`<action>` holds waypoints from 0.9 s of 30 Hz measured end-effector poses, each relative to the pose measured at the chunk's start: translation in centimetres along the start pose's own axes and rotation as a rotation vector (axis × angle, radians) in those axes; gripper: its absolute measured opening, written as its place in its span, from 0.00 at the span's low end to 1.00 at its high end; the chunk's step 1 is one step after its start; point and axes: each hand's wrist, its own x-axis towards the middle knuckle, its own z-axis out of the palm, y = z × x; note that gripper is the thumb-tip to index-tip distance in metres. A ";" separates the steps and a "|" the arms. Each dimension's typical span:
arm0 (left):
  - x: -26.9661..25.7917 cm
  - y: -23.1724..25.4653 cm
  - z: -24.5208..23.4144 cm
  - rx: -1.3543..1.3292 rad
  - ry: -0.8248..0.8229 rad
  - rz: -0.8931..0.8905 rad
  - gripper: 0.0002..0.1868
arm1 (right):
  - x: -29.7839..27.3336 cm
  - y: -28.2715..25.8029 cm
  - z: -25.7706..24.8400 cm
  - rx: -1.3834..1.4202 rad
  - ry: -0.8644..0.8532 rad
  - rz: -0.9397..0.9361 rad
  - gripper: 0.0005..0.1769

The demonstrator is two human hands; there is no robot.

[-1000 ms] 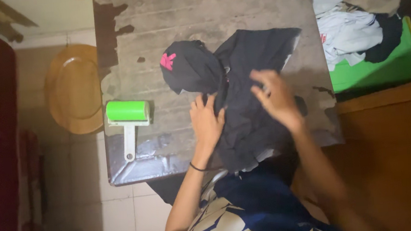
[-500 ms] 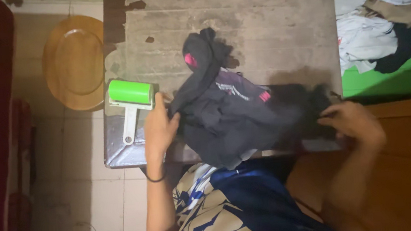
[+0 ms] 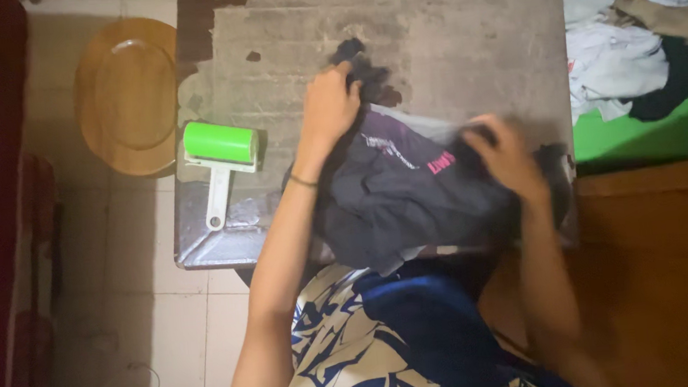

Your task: The person uses a lint roller to clean a white Tommy Hilfiger t-shirt and a dark graphic t-shirt laid on a table. After cleaning, the white t-shirt is placed on a hanger and hung in a closet. The dark t-shirt is smoothed and cleaned with the lint roller.

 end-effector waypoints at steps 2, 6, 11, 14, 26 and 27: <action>-0.4 -1.4 -1.1 -0.378 0.129 0.141 0.20 | 0.5 1.6 -2.6 0.030 0.312 -0.319 0.14; -2.2 -4.5 -9.1 -1.463 0.265 -0.172 0.17 | 0.3 4.1 -7.4 0.528 0.576 -0.355 0.18; -5.1 -3.2 -15.5 -1.366 0.253 0.150 0.23 | -0.6 2.8 -8.5 0.667 0.523 -0.465 0.10; -4.6 -0.9 -14.9 -0.818 0.576 -0.074 0.22 | -0.4 1.5 -7.5 0.608 0.482 -0.462 0.07; -10.2 3.1 -3.8 0.062 -0.243 0.330 0.27 | 2.0 3.3 -5.4 0.079 0.533 -0.281 0.29; -10.4 2.5 -3.3 0.029 -0.226 0.366 0.23 | 1.7 3.5 -5.7 0.085 0.527 -0.289 0.30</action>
